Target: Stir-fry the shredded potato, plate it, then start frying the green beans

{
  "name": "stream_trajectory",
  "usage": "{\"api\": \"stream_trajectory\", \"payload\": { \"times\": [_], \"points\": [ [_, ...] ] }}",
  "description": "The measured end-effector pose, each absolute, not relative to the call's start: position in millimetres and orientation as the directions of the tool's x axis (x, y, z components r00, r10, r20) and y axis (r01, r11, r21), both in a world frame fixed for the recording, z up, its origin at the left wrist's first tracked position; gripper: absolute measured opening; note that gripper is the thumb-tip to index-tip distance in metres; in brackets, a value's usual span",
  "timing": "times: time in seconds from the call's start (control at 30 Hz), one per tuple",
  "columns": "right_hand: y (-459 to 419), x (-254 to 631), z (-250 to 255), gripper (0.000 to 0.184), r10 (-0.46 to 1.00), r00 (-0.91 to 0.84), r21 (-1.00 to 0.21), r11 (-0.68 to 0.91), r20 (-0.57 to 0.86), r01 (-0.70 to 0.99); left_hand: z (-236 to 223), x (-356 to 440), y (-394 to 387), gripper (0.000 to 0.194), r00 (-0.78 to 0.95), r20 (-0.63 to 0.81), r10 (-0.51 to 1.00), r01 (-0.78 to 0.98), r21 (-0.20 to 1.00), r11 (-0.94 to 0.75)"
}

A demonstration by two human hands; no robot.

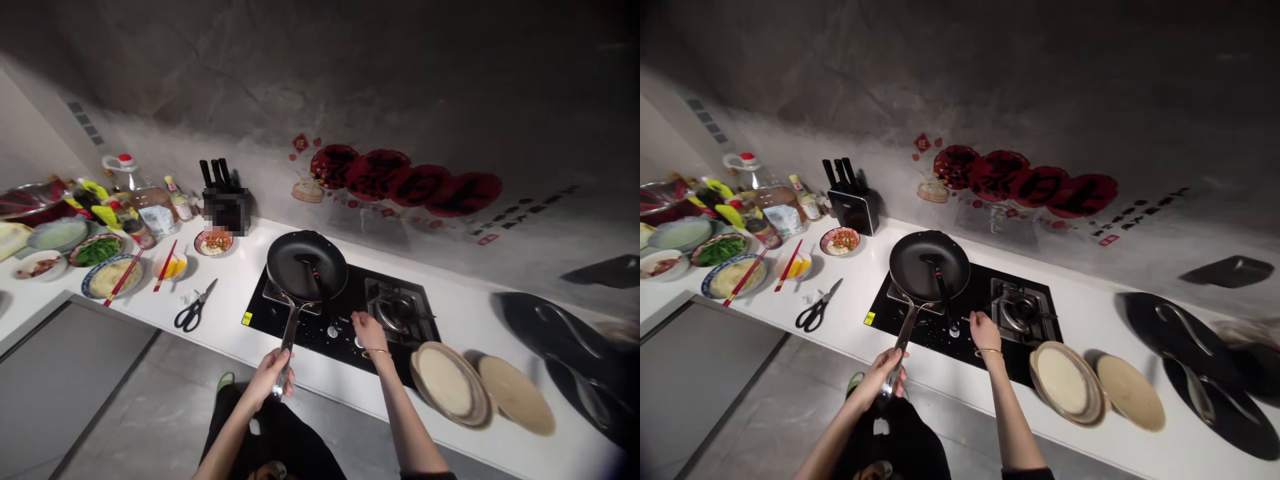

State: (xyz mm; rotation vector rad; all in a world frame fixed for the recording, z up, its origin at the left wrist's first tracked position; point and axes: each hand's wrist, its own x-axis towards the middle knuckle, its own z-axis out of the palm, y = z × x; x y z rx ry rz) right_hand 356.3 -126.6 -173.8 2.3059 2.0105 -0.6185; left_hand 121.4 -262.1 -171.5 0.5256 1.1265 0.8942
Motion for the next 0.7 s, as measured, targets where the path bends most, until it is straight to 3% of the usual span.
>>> {"api": "stream_trajectory", "payload": {
  "times": [0.07,0.2,0.37,0.7],
  "points": [
    [-125,357,-192,0.047,0.894,0.088,-0.121,-0.156,-0.440,0.980,-172,120,-262,0.054,0.121,-0.539,0.834,-0.354,0.761,0.543],
    [-126,341,-227,0.042,0.837,0.028,-0.058,-0.071,-0.547,0.996,-173,120,-263,0.052,0.127,-0.533,0.836,-0.321,0.776,0.543],
    [-124,333,-251,0.033,0.812,-0.029,0.017,0.048,-0.583,0.999,-175,122,-262,0.052,0.109,-0.534,0.839,-0.280,0.793,0.541],
    [-120,352,-258,0.040,0.808,-0.203,0.097,0.305,-0.553,0.948,-174,130,-260,0.049,0.058,-0.545,0.837,-0.312,0.786,0.533]
  ]
}}
